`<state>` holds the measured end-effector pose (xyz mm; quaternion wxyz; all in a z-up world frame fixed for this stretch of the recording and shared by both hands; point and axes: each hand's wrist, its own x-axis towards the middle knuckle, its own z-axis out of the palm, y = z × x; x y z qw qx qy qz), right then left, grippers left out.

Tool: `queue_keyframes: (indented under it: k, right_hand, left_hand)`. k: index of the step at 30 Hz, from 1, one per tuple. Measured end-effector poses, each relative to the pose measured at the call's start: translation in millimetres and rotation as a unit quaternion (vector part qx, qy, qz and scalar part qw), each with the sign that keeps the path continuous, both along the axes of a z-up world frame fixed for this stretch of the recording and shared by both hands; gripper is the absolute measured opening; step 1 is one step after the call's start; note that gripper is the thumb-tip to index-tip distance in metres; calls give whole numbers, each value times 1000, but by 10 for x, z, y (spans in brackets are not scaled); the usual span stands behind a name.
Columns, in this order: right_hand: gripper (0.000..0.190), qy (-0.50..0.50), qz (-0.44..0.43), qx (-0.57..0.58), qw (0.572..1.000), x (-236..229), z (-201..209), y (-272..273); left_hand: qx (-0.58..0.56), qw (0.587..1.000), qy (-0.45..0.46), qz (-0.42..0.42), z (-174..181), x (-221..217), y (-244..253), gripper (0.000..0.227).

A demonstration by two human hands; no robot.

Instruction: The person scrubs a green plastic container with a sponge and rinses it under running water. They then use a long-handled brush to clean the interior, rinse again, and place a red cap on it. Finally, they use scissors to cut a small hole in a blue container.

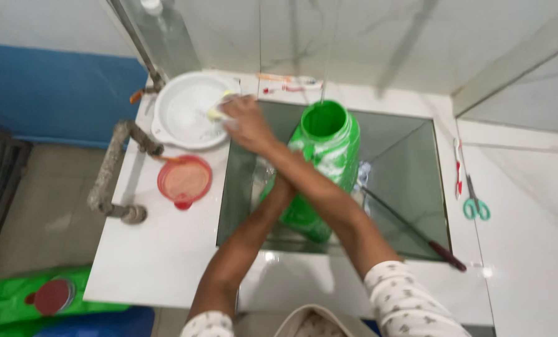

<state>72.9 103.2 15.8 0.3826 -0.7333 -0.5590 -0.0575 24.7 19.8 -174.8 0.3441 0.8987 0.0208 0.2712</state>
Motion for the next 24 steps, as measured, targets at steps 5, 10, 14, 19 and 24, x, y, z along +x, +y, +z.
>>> queue_keyframes:
  k: [5,10,14,19,24]
  right_hand:
    - [40,389,-35,-120,913,297,117,558]
    - [80,287,-97,-337,892,1395,399,-575]
    - [67,226,-134,-388,884,2006,264,-982]
    - [49,210,-92,-416,880,2264,106,-1072]
    - [39,175,-173,-420,873,2115,164,-1014]
  left_hand:
    - [53,994,95,29,-65,28,230,47]
    - [-90,953,277,77,827,-157,252,48]
    - [-109,957,260,69,1230,-234,221,46]
    - [-105,962,243,70,1246,-226,203,44]
    - [-104,961,244,79,1243,-226,231,43]
